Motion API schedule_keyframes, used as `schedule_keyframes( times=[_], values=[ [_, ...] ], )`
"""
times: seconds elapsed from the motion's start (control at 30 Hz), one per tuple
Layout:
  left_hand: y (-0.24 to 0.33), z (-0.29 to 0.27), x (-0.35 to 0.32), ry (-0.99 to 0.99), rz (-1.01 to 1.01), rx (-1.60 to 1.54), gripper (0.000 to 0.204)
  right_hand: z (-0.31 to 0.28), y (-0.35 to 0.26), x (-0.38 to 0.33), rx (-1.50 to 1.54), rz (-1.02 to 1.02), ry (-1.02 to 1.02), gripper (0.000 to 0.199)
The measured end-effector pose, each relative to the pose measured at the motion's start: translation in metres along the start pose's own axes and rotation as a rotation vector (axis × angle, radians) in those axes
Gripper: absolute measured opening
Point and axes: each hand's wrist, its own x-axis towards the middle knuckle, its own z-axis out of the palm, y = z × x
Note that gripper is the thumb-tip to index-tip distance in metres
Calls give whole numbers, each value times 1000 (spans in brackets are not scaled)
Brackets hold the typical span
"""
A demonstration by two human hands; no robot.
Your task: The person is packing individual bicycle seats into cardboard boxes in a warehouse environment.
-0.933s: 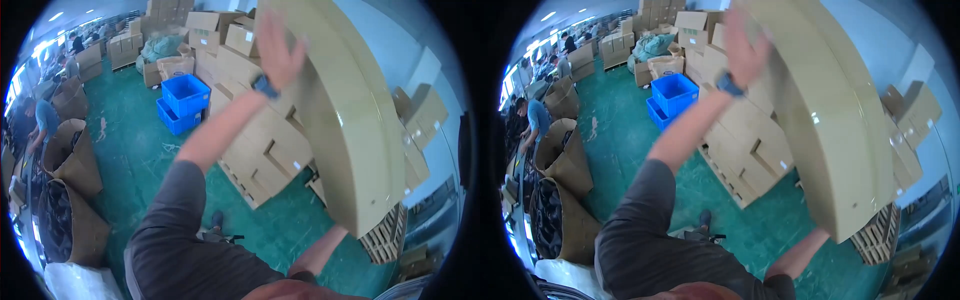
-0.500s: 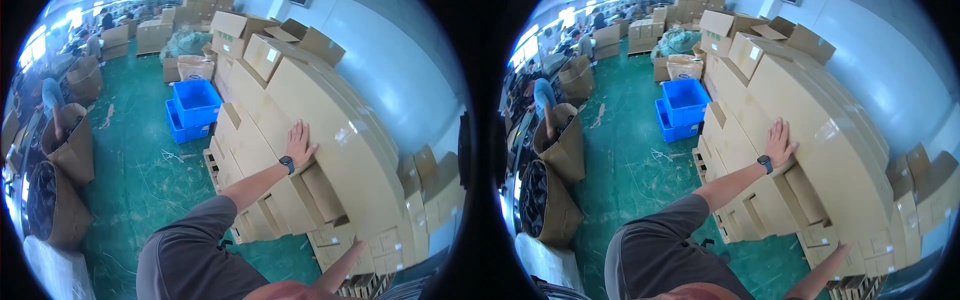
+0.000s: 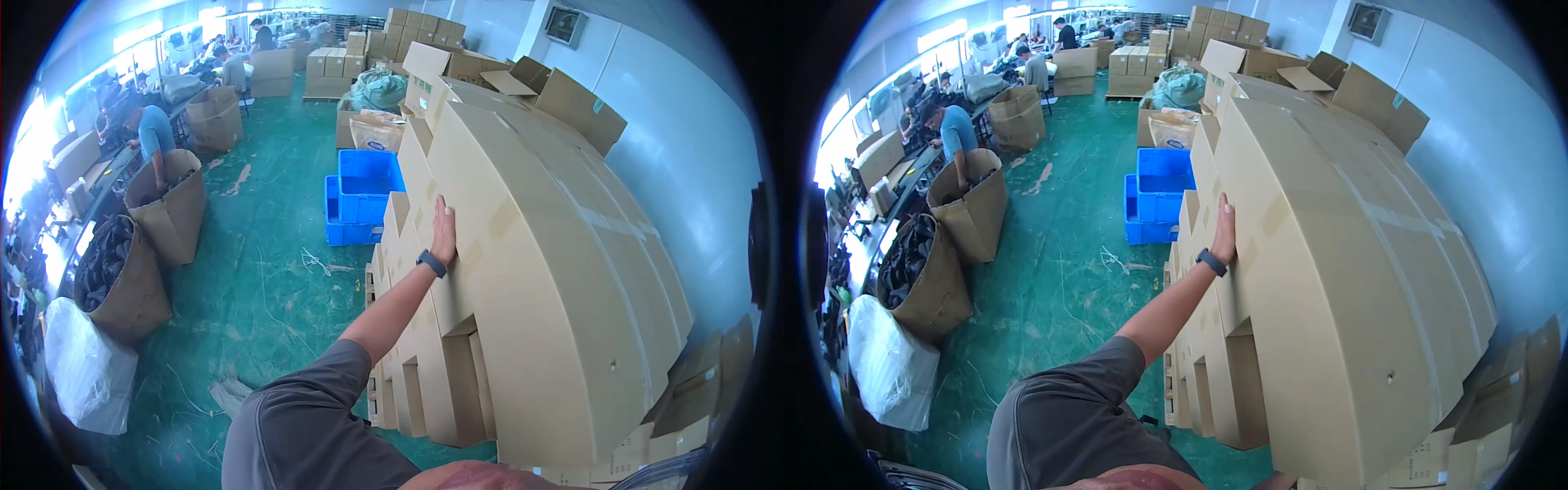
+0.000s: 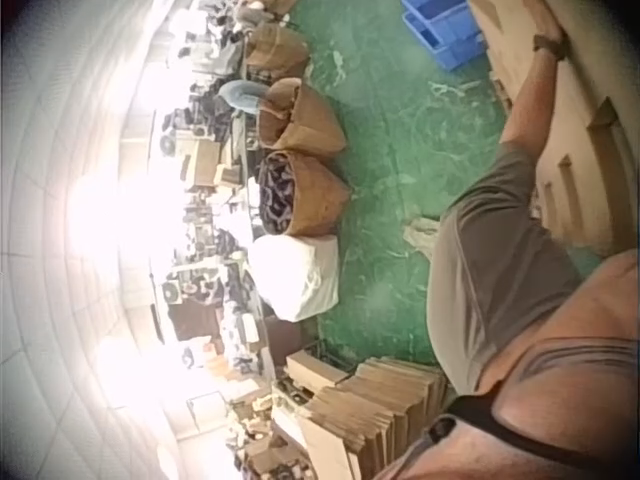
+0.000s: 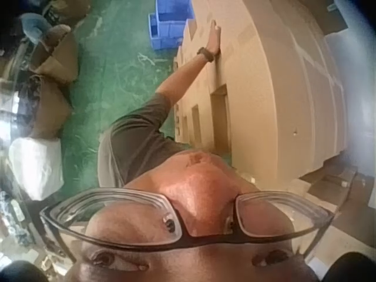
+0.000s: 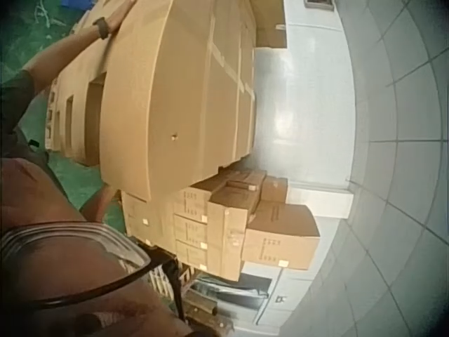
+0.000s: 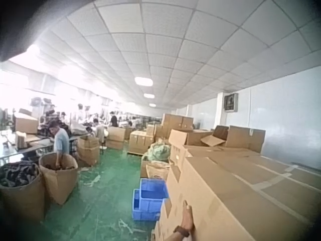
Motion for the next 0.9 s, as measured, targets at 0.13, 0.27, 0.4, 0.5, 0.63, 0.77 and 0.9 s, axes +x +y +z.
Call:
schedule_keyframes(
  times=[0.13,0.27,0.4,0.5,0.63,0.77,0.9],
  values=[
    [-12,-14,35,-74,7,69,78,-6,-5,-38,-40,-15,29,70],
    [18,-60,29,-112,-6,185,77,26,-77,-128,-27,-45,-43,71],
    [44,-138,-150,-759,85,47,65,16,-132,-170,-20,-122,-100,72],
    [65,-271,-346,-858,128,373,76,-39,-60,-243,-136,40,-62,75],
    [11,-533,-663,-607,-704,754,62,-73,1,-383,-745,10,-190,74],
    [113,-792,-907,-323,-1310,1182,40,-43,-41,-547,-746,-280,-934,63],
    [255,-974,-1144,1154,-1401,1100,49,37,-93,-747,-627,-489,-1677,52]
  ],
)
